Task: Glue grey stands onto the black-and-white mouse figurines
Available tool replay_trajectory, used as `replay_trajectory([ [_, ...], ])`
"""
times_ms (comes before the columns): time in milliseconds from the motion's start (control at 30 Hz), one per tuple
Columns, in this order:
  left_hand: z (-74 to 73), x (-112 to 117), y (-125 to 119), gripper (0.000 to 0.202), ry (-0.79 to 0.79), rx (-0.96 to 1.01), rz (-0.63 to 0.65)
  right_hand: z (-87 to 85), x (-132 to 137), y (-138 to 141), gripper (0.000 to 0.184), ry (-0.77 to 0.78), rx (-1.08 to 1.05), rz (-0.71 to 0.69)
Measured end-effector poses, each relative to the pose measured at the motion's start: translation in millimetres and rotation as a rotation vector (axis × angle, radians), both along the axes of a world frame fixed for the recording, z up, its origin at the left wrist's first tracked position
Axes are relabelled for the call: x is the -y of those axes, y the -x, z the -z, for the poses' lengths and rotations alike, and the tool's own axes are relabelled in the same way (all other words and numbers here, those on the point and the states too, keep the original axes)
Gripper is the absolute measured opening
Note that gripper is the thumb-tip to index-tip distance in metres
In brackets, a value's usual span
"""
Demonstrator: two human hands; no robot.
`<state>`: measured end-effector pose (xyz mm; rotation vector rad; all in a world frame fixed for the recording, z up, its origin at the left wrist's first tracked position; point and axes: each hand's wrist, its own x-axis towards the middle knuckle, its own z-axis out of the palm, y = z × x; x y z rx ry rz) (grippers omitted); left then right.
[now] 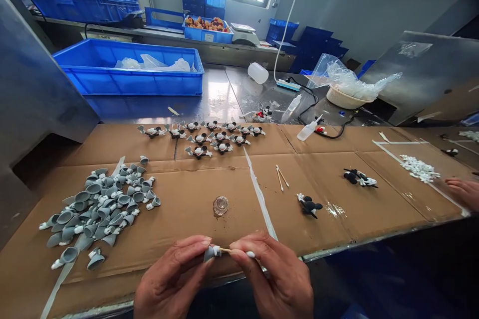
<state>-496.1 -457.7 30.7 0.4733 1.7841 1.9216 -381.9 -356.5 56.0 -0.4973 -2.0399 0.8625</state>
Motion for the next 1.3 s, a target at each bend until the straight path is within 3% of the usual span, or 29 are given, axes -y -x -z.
replay_trajectory([
  [167,-1.9,-1.4,3.4,0.030,0.008,0.221,0.015,-5.2,-1.5,-2.6,0.017,0.051,-0.099,0.084],
  [300,3.3,-1.6,8.5,0.032,0.030,0.332,0.045,4.2,-15.6,5.9,0.015,0.114,-0.090,0.160],
  [500,10.7,-2.4,11.8,0.034,0.040,0.358,0.045,24.8,-38.3,26.3,0.016,0.095,-0.029,0.157],
  [833,12.6,-5.5,12.5,0.034,0.029,0.383,0.046,33.5,-41.5,33.2,0.016,0.045,0.029,0.131],
  [1100,16.6,-7.5,18.1,0.033,-0.008,0.435,0.086,17.8,-23.6,18.8,0.015,0.218,-0.108,0.120],
  [1200,17.8,-6.1,21.2,0.032,0.006,0.450,0.163,8.8,-14.8,13.2,0.018,0.236,-0.086,0.063],
  [1300,17.7,-5.0,20.4,0.031,-0.005,0.452,0.128,4.4,-10.7,11.4,0.022,0.230,-0.072,0.031],
])
